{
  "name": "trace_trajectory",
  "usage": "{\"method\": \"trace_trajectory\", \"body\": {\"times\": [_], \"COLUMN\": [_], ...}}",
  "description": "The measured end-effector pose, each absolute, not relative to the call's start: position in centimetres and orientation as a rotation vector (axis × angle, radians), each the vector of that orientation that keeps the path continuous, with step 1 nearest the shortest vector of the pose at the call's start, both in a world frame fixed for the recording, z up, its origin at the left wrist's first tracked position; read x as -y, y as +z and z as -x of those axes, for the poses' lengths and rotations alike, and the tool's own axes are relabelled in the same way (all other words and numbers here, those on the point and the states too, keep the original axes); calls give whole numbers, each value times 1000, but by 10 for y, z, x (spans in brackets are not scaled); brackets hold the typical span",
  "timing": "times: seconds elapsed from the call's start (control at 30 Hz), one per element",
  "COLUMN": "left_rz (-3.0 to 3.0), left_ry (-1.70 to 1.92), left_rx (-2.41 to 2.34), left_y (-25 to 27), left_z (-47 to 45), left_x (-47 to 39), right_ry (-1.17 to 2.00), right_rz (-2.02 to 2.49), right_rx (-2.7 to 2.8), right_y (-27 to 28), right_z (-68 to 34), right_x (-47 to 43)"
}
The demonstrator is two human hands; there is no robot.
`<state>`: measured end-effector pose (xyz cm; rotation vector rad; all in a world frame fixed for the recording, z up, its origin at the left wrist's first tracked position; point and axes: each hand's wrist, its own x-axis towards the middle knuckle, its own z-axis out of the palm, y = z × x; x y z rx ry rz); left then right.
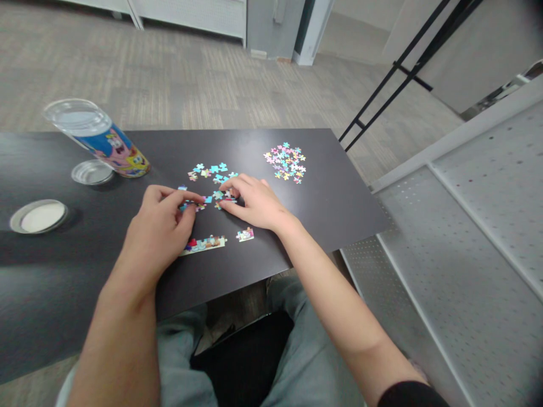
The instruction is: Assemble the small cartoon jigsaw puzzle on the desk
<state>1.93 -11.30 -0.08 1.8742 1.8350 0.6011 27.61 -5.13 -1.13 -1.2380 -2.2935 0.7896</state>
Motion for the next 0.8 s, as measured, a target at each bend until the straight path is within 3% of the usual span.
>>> {"method": "trace_trajectory", "body": {"times": [0.53, 0.67, 0.8], "left_rz": [-1858, -1855, -1847], "left_ry": [592, 614, 603], "left_rx": [-1827, -1801, -1786], "left_y": [4, 3, 2], "left_z": [-22, -19, -18], "left_x": [113, 114, 114], "right_ry": [845, 401, 298], "right_rz": [1149, 1529, 1906], "right_rx": [2134, 1802, 1737], "right_y": [-16, -14, -20], "right_z": [-297, -357, -404], "right_x": [32, 3, -7]}}
